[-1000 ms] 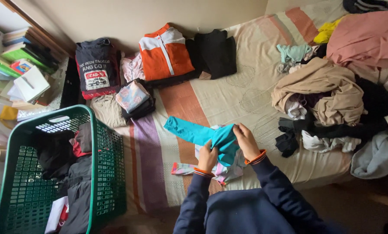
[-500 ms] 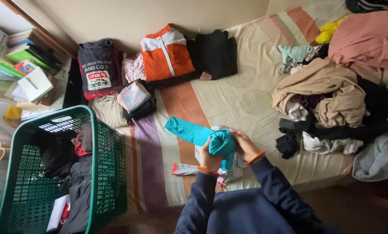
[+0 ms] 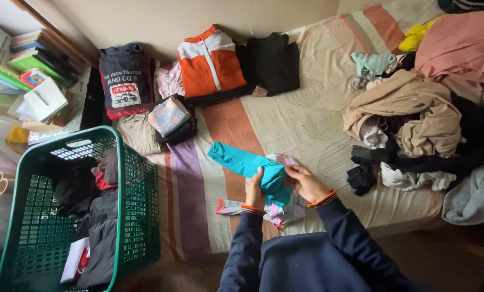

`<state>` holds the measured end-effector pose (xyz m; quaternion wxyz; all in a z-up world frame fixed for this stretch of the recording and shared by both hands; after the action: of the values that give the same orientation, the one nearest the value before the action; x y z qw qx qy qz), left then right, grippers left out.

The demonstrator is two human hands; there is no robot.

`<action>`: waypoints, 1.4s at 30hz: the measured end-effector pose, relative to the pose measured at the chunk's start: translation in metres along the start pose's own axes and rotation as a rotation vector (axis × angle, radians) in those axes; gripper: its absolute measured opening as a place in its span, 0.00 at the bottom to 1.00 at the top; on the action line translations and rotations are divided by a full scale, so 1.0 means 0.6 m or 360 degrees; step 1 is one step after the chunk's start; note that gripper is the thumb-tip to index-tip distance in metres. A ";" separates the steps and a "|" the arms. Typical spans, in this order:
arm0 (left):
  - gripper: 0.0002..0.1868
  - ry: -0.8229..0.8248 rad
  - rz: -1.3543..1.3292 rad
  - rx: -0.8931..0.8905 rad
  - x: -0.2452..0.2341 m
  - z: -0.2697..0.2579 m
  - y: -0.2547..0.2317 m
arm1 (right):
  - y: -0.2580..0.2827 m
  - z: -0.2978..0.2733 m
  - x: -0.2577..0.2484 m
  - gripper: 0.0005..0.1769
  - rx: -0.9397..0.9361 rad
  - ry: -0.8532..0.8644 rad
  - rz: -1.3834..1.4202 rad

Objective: Folding various items of clothing and placing them into a laundry basket on a bed.

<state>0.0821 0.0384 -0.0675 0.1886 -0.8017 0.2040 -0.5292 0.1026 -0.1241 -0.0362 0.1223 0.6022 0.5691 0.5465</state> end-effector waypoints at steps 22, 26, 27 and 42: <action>0.16 0.0108 0.2172 0.0995 0.071 -0.055 -0.050 | 0.051 -0.027 0.051 0.24 -0.0213 -0.0207 -0.0091; 0.16 0.0217 0.0315 -0.0242 0.057 -0.045 0.017 | -0.037 0.042 -0.079 0.18 -0.0334 -0.0463 -0.0177; 0.15 0.0125 -0.0230 -0.0555 0.100 -0.077 0.019 | -0.061 0.067 -0.121 0.20 -0.0523 -0.0497 -0.0373; 0.24 0.0225 -0.0415 -0.0540 0.113 -0.081 -0.027 | 0.202 -0.094 0.186 0.15 -0.1754 0.0243 -0.2549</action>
<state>0.0635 0.0121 0.0114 -0.0338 -0.8025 0.1975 -0.5620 0.0972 -0.0986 0.1361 0.6849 -0.1417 0.4810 0.5286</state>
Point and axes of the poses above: each hand's wrist, its own z-axis towards the middle knuckle, its own x-axis out of the palm, y = z × x, the point moved 8 cm from there along z, towards the middle knuckle, and after that the axes turned 10 degrees about -z, right-handed, at the moved point
